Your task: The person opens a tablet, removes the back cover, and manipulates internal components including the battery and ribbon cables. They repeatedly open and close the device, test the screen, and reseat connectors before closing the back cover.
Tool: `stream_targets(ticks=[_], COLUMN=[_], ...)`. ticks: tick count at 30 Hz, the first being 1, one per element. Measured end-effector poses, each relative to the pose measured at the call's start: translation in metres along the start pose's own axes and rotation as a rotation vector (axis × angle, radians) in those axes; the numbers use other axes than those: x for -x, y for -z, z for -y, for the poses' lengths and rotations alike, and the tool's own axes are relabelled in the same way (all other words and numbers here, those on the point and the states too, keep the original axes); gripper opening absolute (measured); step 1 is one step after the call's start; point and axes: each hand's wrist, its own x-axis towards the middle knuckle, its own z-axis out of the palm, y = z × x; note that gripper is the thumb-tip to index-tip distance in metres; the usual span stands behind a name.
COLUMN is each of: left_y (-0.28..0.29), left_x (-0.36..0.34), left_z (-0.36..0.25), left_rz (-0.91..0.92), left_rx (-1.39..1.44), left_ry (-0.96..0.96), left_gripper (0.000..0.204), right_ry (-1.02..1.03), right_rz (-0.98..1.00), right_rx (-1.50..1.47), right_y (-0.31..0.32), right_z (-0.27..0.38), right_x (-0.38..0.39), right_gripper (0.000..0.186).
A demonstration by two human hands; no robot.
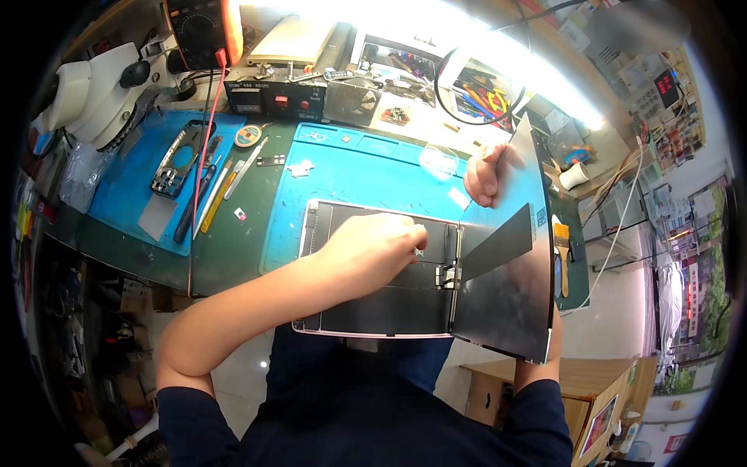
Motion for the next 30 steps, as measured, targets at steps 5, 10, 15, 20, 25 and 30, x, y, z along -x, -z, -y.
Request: stream_targets(ticks=[5, 10, 15, 20, 25, 30], left_y=[-0.023, -0.028, -0.03, -0.038, -0.02, -0.02], left_x=[-0.012, -0.016, -0.026, -0.036, -0.039, -0.037], left_z=[0.003, 0.005, 0.005, 0.01, 0.005, 0.007], left_rz=[0.03, 0.011, 0.014, -0.078, -0.011, 0.003], left_rx=[-0.008, 0.019, 0.031, -0.022, -0.148, -0.212], left_ry=[-0.105, -0.122, -0.094, -0.219, -0.214, -0.215], left_gripper=[0.01, 0.009, 0.009, 0.009, 0.013, 0.02], right_ry=[-0.03, -0.053, -0.061, -0.026, -0.031, -0.037], right_rz=[-0.019, -0.013, -0.01, -0.002, -0.027, -0.035], right_rx=[0.007, -0.009, -0.027, -0.038, -0.016, -0.025], right_y=[-0.004, -0.005, -0.007, -0.006, -0.005, -0.007], right_z=[0.002, 0.001, 0.003, 0.001, 0.007, 0.004], right_x=[0.001, 0.001, 0.002, 0.002, 0.006, 0.005], right_gripper=[0.049, 0.049, 0.049, 0.049, 0.049, 0.049])
